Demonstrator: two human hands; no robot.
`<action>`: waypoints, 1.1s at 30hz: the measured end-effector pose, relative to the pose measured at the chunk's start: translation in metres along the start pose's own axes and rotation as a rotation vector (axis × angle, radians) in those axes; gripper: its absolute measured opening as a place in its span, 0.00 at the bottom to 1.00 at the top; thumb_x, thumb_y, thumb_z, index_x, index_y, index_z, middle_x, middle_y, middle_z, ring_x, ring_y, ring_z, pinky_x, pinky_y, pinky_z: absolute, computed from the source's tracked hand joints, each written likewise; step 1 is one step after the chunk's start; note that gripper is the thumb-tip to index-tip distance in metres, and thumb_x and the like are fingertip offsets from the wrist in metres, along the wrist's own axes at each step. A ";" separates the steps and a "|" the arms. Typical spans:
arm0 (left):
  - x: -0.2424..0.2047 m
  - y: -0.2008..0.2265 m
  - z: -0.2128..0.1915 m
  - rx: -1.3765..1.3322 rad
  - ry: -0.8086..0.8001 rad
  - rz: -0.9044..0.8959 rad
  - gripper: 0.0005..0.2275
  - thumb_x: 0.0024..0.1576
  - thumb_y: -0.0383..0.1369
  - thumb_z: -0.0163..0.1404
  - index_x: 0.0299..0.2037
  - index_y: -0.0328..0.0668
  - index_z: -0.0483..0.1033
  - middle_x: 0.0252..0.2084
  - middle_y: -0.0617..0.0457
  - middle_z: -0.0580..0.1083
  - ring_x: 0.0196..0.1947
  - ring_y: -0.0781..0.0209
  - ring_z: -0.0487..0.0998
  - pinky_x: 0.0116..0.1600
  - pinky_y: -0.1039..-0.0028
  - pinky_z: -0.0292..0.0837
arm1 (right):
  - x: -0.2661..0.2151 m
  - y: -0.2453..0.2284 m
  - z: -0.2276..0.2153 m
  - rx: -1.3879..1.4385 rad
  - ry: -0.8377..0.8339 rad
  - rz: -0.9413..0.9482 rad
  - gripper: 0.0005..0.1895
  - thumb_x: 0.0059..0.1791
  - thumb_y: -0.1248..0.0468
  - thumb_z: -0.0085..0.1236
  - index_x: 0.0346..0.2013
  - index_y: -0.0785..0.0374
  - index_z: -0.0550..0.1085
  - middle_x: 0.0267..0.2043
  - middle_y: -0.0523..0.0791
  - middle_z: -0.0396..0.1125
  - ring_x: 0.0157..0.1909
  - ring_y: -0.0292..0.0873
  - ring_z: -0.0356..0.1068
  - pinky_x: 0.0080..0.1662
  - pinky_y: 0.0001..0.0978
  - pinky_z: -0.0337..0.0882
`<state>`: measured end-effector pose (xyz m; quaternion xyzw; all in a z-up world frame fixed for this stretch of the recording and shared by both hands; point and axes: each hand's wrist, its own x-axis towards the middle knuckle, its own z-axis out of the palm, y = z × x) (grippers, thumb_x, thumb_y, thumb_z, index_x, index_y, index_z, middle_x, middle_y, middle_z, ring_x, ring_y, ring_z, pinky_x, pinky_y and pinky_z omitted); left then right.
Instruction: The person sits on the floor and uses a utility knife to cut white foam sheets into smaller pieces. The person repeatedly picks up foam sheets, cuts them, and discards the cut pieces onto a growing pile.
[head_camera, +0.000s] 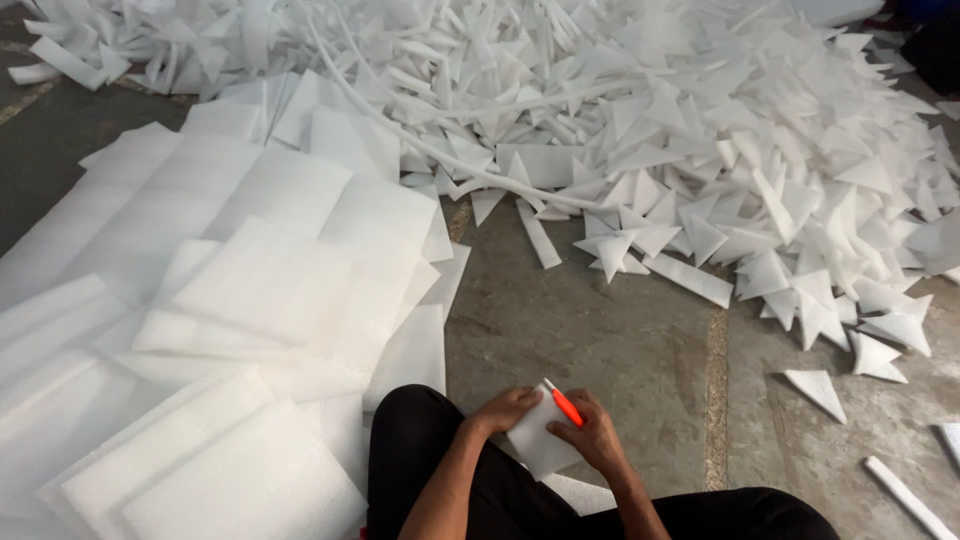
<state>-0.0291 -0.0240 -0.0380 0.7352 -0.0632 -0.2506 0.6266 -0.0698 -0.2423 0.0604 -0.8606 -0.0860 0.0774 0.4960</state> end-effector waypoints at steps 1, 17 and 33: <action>-0.003 0.008 0.002 -0.035 -0.085 -0.042 0.25 0.53 0.45 0.57 0.57 0.37 0.75 0.50 0.41 0.79 0.49 0.47 0.80 0.54 0.60 0.75 | 0.000 -0.002 -0.002 -0.031 0.047 -0.086 0.22 0.37 0.65 0.74 0.43 0.66 0.79 0.48 0.45 0.68 0.47 0.44 0.72 0.44 0.38 0.77; -0.056 0.097 0.003 0.295 0.148 -0.010 0.24 0.47 0.38 0.60 0.55 0.38 0.75 0.48 0.40 0.80 0.49 0.45 0.82 0.54 0.60 0.76 | 0.008 -0.002 -0.002 -0.205 -0.037 0.318 0.34 0.37 0.51 0.74 0.54 0.61 0.75 0.41 0.49 0.78 0.42 0.45 0.80 0.47 0.41 0.79; -0.009 0.013 -0.001 -0.640 0.303 -0.007 0.34 0.54 0.45 0.59 0.68 0.35 0.65 0.59 0.39 0.74 0.57 0.48 0.75 0.60 0.61 0.70 | 0.007 0.032 -0.027 -0.002 0.440 0.444 0.26 0.43 0.51 0.69 0.44 0.70 0.78 0.32 0.52 0.76 0.32 0.46 0.74 0.37 0.41 0.74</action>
